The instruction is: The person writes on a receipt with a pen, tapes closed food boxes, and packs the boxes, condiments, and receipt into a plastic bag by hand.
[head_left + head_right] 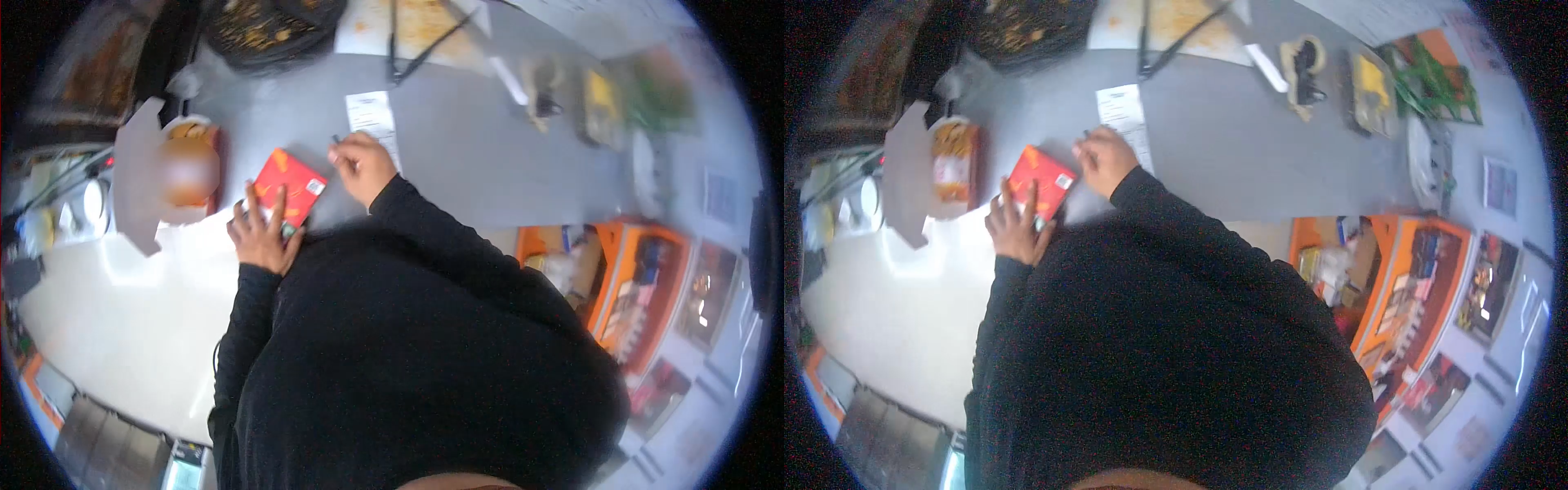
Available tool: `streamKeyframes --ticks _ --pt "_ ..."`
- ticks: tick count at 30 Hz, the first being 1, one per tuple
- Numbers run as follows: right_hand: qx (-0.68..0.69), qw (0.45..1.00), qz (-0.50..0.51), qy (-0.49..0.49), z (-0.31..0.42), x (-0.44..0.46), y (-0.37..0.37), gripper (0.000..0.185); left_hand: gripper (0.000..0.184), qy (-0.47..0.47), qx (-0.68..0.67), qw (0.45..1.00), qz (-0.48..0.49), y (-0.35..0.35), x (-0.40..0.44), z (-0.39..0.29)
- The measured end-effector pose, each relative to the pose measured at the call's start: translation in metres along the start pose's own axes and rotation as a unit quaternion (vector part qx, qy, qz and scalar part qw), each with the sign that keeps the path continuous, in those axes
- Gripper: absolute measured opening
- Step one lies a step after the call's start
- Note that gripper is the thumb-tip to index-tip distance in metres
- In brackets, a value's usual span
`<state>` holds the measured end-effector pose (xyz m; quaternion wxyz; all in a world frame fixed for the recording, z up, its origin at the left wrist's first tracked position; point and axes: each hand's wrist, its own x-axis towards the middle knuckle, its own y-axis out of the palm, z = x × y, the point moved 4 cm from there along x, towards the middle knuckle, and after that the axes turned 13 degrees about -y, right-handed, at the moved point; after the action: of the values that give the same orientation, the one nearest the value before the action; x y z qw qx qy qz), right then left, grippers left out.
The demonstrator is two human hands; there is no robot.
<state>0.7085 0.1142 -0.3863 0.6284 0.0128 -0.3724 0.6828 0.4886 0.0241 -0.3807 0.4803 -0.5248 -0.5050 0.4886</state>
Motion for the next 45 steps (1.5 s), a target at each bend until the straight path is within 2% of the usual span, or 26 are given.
streamKeyframes --ticks 1,2,3,4,6,7,9,10,12,14,16,19,22,25,28,29,32,34,37,40,41,42,43,45 --pt "-0.007 0.997 -0.03 0.068 -0.019 0.006 -0.032 0.012 0.085 -0.004 0.01 1.0 0.004 -0.002 0.001 -0.003" --pt "-0.057 0.989 -0.102 0.095 -0.043 0.014 -0.07 0.012 0.085 -0.014 0.024 1.0 0.008 -0.003 0.001 -0.004" --pt "-0.15 0.951 -0.155 0.221 -0.076 0.02 -0.113 0.014 0.084 -0.018 0.028 0.999 0.009 -0.002 0.001 -0.006" --pt "-0.304 0.918 -0.212 0.14 -0.128 0.016 -0.162 0.016 0.084 -0.024 0.034 0.999 0.009 0.0 0.002 -0.006" --pt "-0.397 0.873 -0.214 0.183 -0.153 0.026 -0.268 0.028 0.084 -0.035 0.04 0.999 0.01 -0.002 0.003 -0.007" --pt "-0.448 0.816 -0.244 0.273 -0.218 0.006 -0.317 0.041 0.085 -0.04 0.038 0.998 0.012 -0.004 0.003 -0.008" --pt "-0.495 0.727 -0.193 0.436 -0.215 0.006 -0.359 0.049 0.085 -0.043 0.034 0.998 0.009 -0.003 0.003 -0.008" --pt "-0.506 0.695 -0.149 0.489 -0.238 -0.002 -0.378 0.048 0.085 -0.039 0.031 0.999 0.002 0.001 0.003 -0.005" --pt "-0.474 0.727 -0.025 0.496 -0.322 -0.019 -0.411 0.047 0.084 -0.037 0.031 0.999 -0.001 0.004 0.004 -0.005" --pt "-0.399 0.793 0.057 0.456 -0.397 -0.038 -0.434 0.046 0.084 -0.044 0.038 0.998 0.011 0.005 0.004 -0.004" --pt "-0.132 0.828 -0.046 0.543 -0.35 -0.036 -0.425 0.042 0.084 -0.041 0.045 0.998 0.008 0.003 0.004 -0.005" --pt "-0.095 0.831 -0.08 0.543 -0.369 -0.041 -0.434 0.035 0.084 -0.038 0.046 0.998 0.006 0.003 0.003 -0.006" --pt "-0.111 0.852 -0.008 0.511 -0.361 -0.035 -0.438 0.034 0.084 -0.037 0.046 0.998 0.007 0.003 0.003 -0.006" --pt "0.041 0.831 -0.218 0.51 -0.296 -0.034 -0.415 0.035 0.085 -0.043 0.051 0.998 0.007 0.004 0.004 -0.006" --pt "0.181 0.823 -0.42 0.337 -0.266 -0.05 -0.391 0.033 0.085 -0.044 0.043 0.998 0.006 0.002 0.003 -0.004" --pt "0.061 0.909 -0.328 0.252 -0.26 -0.052 -0.386 0.03 0.086 -0.041 0.034 0.999 0.006 0.002 0.004 -0.006" --pt "-0.032 0.947 -0.275 0.166 -0.285 -0.085 -0.372 0.03 0.086 -0.037 0.047 0.998 0.005 0.005 0.004 -0.005" --pt "0.144 0.863 -0.427 0.229 -0.262 -0.076 -0.334 0.036 0.085 -0.034 0.053 0.998 0.0 0.005 0.005 -0.006" --pt "0.126 0.828 -0.506 0.208 -0.246 -0.069 -0.318 0.021 0.084 -0.029 0.044 0.999 -0.001 0.004 0.005 -0.005" --pt "0.078 0.832 -0.459 0.302 -0.277 -0.08 -0.323 0.027 0.085 -0.024 0.028 0.999 -0.004 0.007 0.004 -0.005" --pt "-0.176 0.859 -0.325 0.353 -0.275 -0.079 -0.335 0.027 0.085 -0.02 0.014 1.0 -0.015 0.01 0.005 -0.005" --pt "-0.411 0.818 -0.158 0.371 -0.276 -0.075 -0.34 0.027 0.086 -0.02 0.006 1.0 -0.021 0.009 0.003 0.0" --pt "-0.475 0.8 -0.162 0.329 -0.279 -0.081 -0.35 0.023 0.089 -0.022 -0.004 1.0 -0.017 0.003 0.002 -0.002" --pt "-0.448 0.821 -0.265 0.236 -0.245 -0.064 -0.329 0.017 0.081 -0.018 -0.102 0.992 -0.066 -0.004 -0.001 -0.002"
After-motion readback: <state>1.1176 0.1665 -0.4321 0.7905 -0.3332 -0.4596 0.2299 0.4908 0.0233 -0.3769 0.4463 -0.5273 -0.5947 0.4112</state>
